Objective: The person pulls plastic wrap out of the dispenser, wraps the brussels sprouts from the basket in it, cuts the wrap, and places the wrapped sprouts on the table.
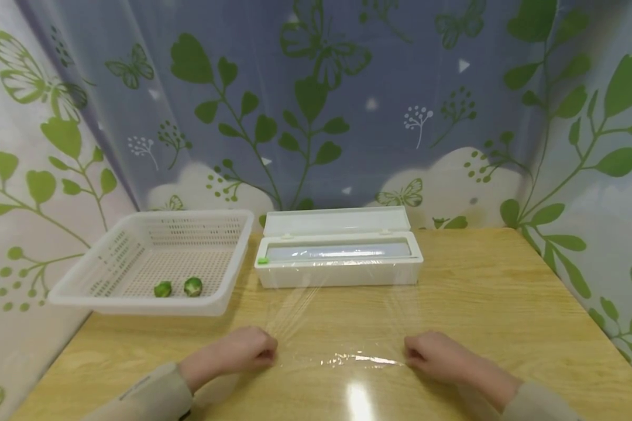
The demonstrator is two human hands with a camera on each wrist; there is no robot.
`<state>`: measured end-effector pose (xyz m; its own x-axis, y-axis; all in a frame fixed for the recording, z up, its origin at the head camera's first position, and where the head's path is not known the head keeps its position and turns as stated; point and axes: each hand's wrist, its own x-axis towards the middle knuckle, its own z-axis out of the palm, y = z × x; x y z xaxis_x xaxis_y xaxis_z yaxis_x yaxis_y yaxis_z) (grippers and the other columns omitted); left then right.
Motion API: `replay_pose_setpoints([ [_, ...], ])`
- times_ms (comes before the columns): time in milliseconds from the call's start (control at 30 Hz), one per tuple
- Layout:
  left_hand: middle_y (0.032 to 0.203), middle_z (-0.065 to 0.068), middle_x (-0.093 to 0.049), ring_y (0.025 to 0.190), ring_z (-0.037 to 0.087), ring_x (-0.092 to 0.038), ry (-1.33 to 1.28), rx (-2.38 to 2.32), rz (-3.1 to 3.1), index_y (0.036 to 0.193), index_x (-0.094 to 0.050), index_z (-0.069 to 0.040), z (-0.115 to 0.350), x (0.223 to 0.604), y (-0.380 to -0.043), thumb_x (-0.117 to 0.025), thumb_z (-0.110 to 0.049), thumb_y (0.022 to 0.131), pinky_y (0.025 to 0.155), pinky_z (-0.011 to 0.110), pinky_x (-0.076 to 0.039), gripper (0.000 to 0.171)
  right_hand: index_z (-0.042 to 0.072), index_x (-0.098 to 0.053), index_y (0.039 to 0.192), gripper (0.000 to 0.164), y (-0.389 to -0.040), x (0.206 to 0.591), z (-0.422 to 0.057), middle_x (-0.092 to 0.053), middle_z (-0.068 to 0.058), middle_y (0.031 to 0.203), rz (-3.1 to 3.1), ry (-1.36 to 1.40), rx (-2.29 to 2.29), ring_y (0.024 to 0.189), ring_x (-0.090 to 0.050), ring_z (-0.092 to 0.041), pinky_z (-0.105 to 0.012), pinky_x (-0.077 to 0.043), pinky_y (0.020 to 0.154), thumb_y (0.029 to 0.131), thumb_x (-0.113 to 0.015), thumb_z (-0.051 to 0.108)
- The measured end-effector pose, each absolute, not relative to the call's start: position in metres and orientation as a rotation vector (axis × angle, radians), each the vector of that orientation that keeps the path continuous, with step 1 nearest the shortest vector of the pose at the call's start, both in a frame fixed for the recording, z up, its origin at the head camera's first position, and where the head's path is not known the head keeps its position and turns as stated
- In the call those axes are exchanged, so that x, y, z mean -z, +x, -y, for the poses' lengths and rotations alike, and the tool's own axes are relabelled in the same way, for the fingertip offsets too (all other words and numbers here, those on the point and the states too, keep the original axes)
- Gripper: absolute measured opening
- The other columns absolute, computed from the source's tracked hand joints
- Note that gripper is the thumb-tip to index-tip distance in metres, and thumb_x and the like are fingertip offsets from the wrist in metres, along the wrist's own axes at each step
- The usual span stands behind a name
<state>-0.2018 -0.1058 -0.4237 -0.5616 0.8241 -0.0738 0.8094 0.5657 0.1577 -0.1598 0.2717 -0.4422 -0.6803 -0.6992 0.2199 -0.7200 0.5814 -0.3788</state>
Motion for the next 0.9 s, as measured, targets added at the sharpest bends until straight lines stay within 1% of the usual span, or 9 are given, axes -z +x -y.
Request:
replay_pose_setpoints([
  [100,0.060,-0.012,-0.051,0.053,0.000,-0.042,1.385,-0.182,-2.641,0.067,-0.058,-0.016,0.1059,0.4234,-0.2016,-0.065,-0.013,0.075,0.050,0.014,-0.036,0.011,0.021,-0.046,0.069,0.026,-0.1582,0.4419,-0.2707,-0.039,0.021,0.063,2.768,1.209,-0.661,0.056,-0.035,0.005,-0.016,-0.032,0.046,0.073,-0.067,0.006],
  [333,0.060,-0.012,-0.049,0.053,0.000,-0.042,1.360,-0.180,-2.627,0.068,-0.057,-0.016,0.1057,0.4212,-0.2011,-0.065,-0.013,0.076,0.051,0.014,-0.036,0.012,0.023,-0.044,0.069,0.031,-0.1576,0.4428,-0.2684,-0.036,0.018,0.070,2.733,1.176,-0.597,0.060,-0.035,0.004,-0.016,-0.033,0.049,0.069,-0.070,0.006],
  [533,0.059,-0.011,-0.045,0.052,0.002,-0.039,1.383,-0.169,-2.614,0.067,-0.055,-0.015,0.1057,0.4186,-0.2005,-0.064,-0.011,0.074,0.049,0.014,-0.034,0.013,0.020,-0.048,0.073,0.028,-0.1584,0.4442,-0.2713,-0.041,0.017,0.074,2.712,1.222,-0.711,0.065,-0.039,0.003,-0.018,-0.036,0.051,0.070,-0.070,0.004],
  [700,0.058,-0.011,-0.041,0.052,0.002,-0.036,1.434,-0.179,-2.605,0.065,-0.052,-0.015,0.1083,0.4192,-0.2018,-0.063,-0.009,0.072,0.047,0.014,-0.030,0.014,0.018,-0.049,0.075,0.026,-0.1592,0.4451,-0.2728,-0.044,0.016,0.074,2.714,1.248,-0.798,0.066,-0.041,0.002,-0.019,-0.038,0.052,0.071,-0.069,0.002],
  [900,0.061,-0.014,-0.044,0.055,0.000,-0.039,1.419,-0.237,-2.577,0.068,-0.057,-0.016,0.1123,0.4218,-0.2059,-0.063,-0.011,0.069,0.048,0.013,-0.032,0.008,0.016,-0.049,0.075,0.025,-0.1609,0.4460,-0.2737,-0.045,0.015,0.073,2.698,1.275,-0.870,0.065,-0.042,0.002,-0.018,-0.039,0.051,0.071,-0.069,0.001],
])
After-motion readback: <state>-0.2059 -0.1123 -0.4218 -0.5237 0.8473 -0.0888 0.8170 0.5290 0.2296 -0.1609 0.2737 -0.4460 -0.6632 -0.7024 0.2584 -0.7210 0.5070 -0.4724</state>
